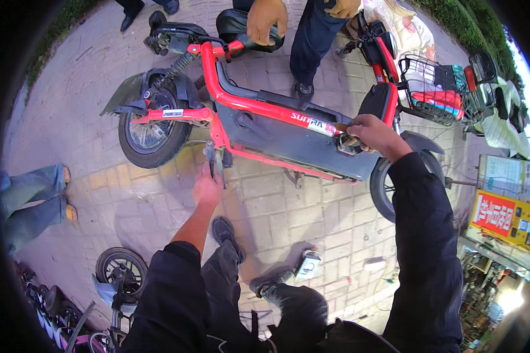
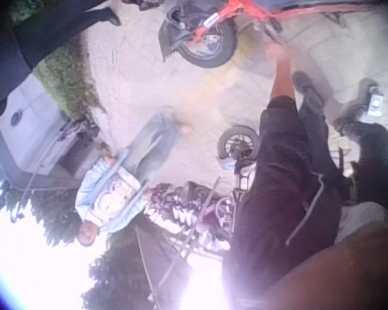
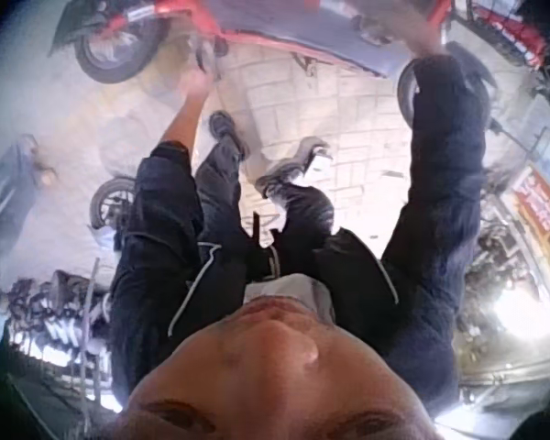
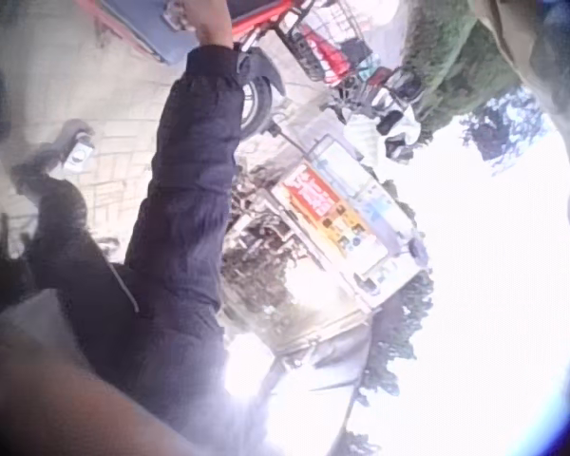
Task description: The person uses a screwdriver to loosen and remove screws from the side panels and undercarriage of a red electric scooter, while another person assists by holding the vehicle.
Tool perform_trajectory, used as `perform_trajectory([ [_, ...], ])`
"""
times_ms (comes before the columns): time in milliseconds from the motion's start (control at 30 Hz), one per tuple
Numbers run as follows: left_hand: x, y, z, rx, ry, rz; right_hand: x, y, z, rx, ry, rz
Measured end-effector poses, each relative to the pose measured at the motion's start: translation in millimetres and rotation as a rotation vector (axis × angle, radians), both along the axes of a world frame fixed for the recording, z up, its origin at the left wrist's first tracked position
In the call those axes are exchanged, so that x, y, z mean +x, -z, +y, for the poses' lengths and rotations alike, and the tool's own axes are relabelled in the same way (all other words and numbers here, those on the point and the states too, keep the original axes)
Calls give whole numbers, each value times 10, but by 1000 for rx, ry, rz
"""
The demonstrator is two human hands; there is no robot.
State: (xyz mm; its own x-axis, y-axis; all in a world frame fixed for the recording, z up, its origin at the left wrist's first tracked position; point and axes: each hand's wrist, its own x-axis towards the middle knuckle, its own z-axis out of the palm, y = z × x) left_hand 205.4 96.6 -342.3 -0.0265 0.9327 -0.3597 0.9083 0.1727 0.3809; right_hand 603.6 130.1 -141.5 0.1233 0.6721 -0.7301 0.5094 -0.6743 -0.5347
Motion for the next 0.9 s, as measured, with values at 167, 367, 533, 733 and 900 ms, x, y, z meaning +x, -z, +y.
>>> perform_trajectory([
  [167,-33,130,35,-54,5,-53,-157,150,186,-140,132,14],
  [367,46,39,77,-21,37,10,-304,427,-14,150,163,-153],
  [533,31,75,91,-52,1,-13,-669,572,-283,314,184,-348],
  [733,-23,-1,71,-82,23,-17,-466,717,-300,225,255,-100],
  [900,-10,37,146,-107,-3,-15,-114,463,604,119,-243,-88],
])
